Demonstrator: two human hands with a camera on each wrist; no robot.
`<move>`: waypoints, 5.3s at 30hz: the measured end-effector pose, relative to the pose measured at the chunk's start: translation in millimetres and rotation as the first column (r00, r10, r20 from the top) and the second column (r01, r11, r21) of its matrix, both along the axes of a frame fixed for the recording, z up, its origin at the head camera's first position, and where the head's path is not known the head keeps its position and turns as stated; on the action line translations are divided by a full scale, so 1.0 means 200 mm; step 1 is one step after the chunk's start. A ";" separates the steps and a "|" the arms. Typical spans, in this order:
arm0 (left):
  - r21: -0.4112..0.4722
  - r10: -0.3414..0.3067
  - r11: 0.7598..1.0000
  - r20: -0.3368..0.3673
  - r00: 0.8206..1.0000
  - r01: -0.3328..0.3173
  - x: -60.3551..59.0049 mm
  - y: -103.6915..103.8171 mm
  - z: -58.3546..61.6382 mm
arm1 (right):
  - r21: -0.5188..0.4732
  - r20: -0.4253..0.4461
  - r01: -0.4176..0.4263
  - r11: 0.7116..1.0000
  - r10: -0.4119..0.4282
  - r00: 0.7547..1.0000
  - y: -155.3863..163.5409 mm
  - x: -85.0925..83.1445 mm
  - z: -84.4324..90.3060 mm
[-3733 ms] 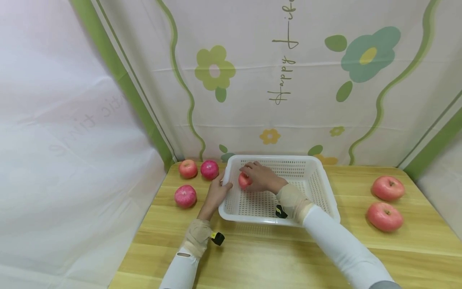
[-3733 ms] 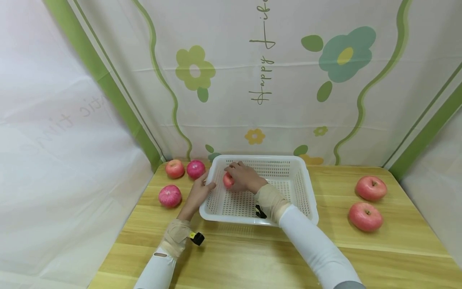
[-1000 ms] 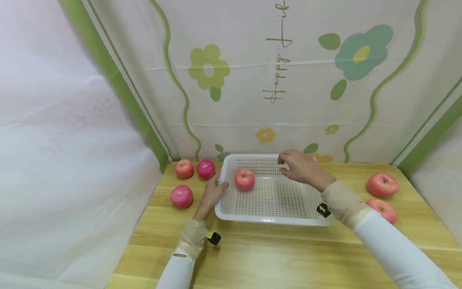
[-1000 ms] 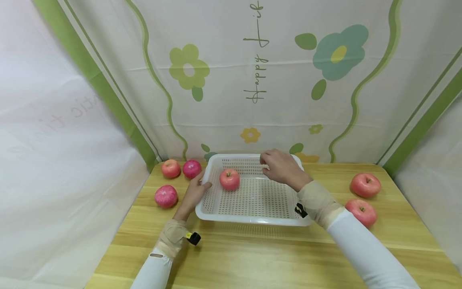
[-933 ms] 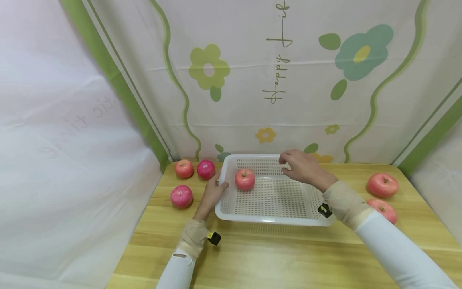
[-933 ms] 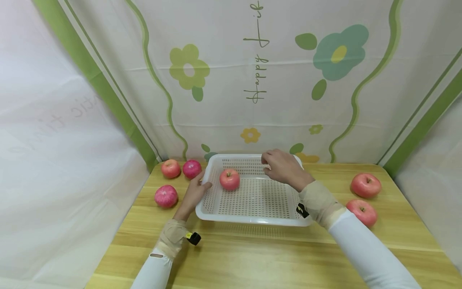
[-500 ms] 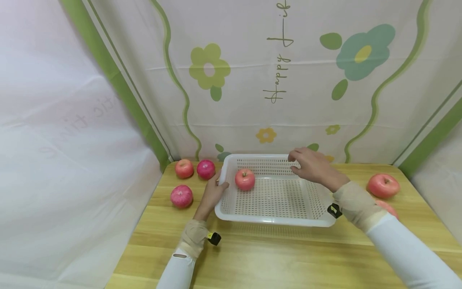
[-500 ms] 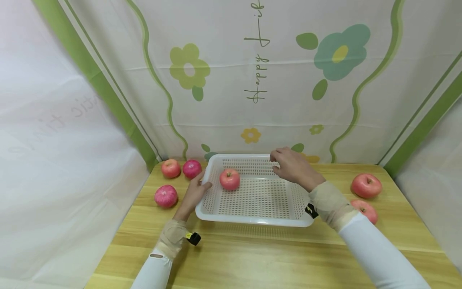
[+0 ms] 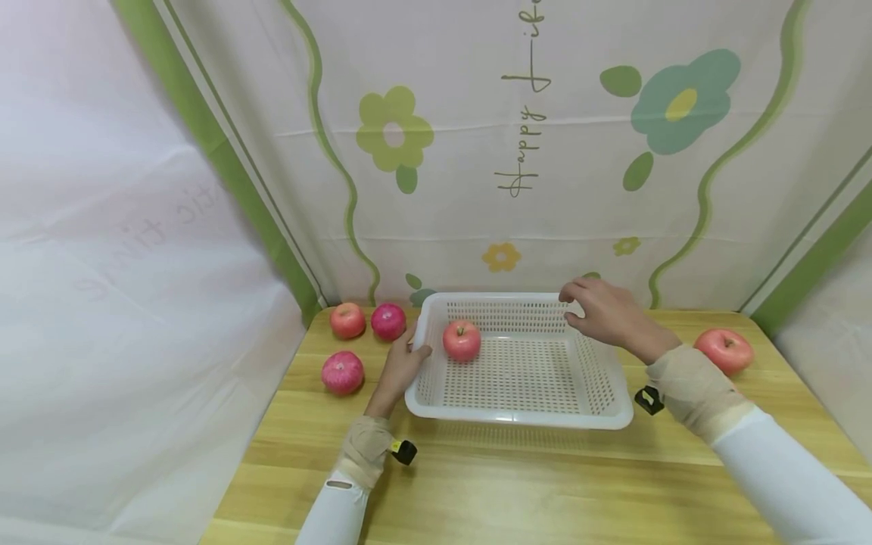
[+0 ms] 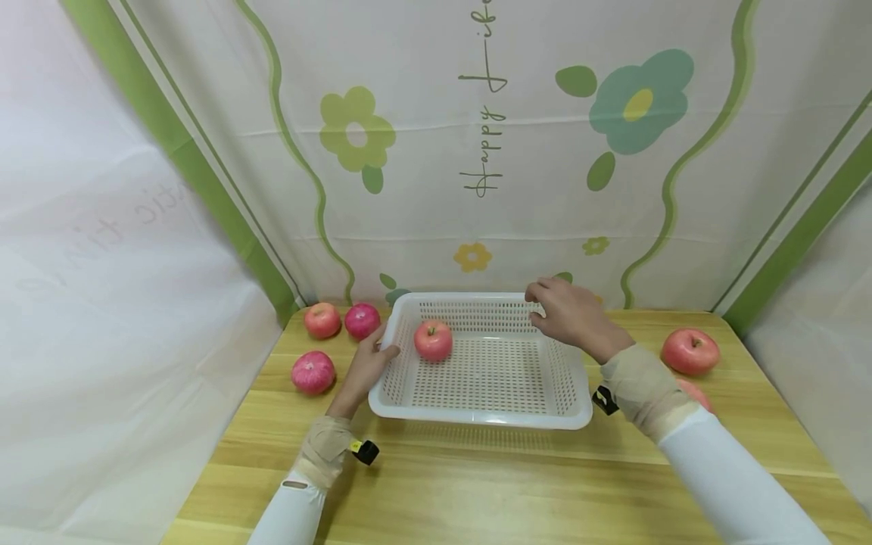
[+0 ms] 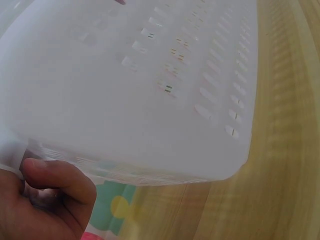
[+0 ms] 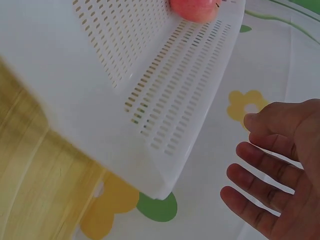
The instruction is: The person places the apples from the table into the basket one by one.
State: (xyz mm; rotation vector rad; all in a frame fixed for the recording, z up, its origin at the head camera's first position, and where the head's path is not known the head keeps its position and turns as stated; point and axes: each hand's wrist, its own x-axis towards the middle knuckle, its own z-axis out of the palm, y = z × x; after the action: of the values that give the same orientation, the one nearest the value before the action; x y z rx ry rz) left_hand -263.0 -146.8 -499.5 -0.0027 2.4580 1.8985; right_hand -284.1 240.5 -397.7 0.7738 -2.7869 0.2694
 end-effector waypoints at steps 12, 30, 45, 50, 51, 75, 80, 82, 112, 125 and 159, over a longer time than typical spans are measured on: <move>0.018 0.001 1.000 0.005 1.000 -0.001 0.00 0.00 -0.01 | -0.014 -0.004 -0.002 1.000 0.002 1.000 0.09 0.01 0.00; -0.013 -0.005 1.000 0.011 1.000 0.005 0.00 0.01 0.01 | -0.023 0.037 0.045 0.999 -0.044 0.998 0.19 0.02 -0.03; 0.000 -0.009 1.000 0.004 1.000 0.009 0.00 0.00 0.01 | 0.008 0.098 0.098 0.995 -0.098 0.990 0.33 0.02 -0.07; -0.005 -0.010 1.000 0.009 1.000 0.010 0.01 0.00 0.01 | 0.000 0.116 0.113 0.994 -0.112 0.987 0.38 0.02 -0.08; -0.004 -0.009 1.000 0.014 1.000 0.009 0.00 0.00 0.01 | 0.000 0.121 0.115 0.993 -0.114 0.986 0.39 0.01 -0.08; 0.008 -0.015 1.000 -0.005 1.000 0.015 0.01 0.01 0.01 | -0.010 0.187 0.182 0.983 -0.177 0.966 0.62 0.00 -0.17; 0.010 -0.015 1.000 -0.010 1.000 0.015 0.00 0.01 0.00 | -0.015 0.179 0.186 0.982 -0.180 0.967 0.66 -0.01 -0.18; 0.015 -0.018 1.000 -0.012 1.000 0.018 0.00 0.00 0.00 | -0.015 0.172 0.191 0.982 -0.185 0.968 0.69 -0.01 -0.19; 0.007 -0.011 1.000 -0.003 1.000 0.011 0.00 0.00 0.00 | 0.046 0.277 0.313 0.949 -0.313 0.908 0.96 0.03 -0.27; -0.001 -0.007 1.000 0.022 1.000 0.007 0.00 0.01 0.01 | 0.042 0.296 0.319 0.947 -0.317 0.901 1.04 0.02 -0.34; 0.010 -0.010 1.000 0.033 0.999 0.010 0.00 0.00 0.00 | -0.005 0.355 0.347 0.938 -0.322 0.877 1.18 0.07 -0.45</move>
State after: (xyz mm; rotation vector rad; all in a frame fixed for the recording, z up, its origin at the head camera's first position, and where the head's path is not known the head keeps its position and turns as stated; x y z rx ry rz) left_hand -262.3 -147.6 -499.7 -0.0213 2.4231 1.8911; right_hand -269.5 475.9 -487.7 0.2279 -3.1571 0.4752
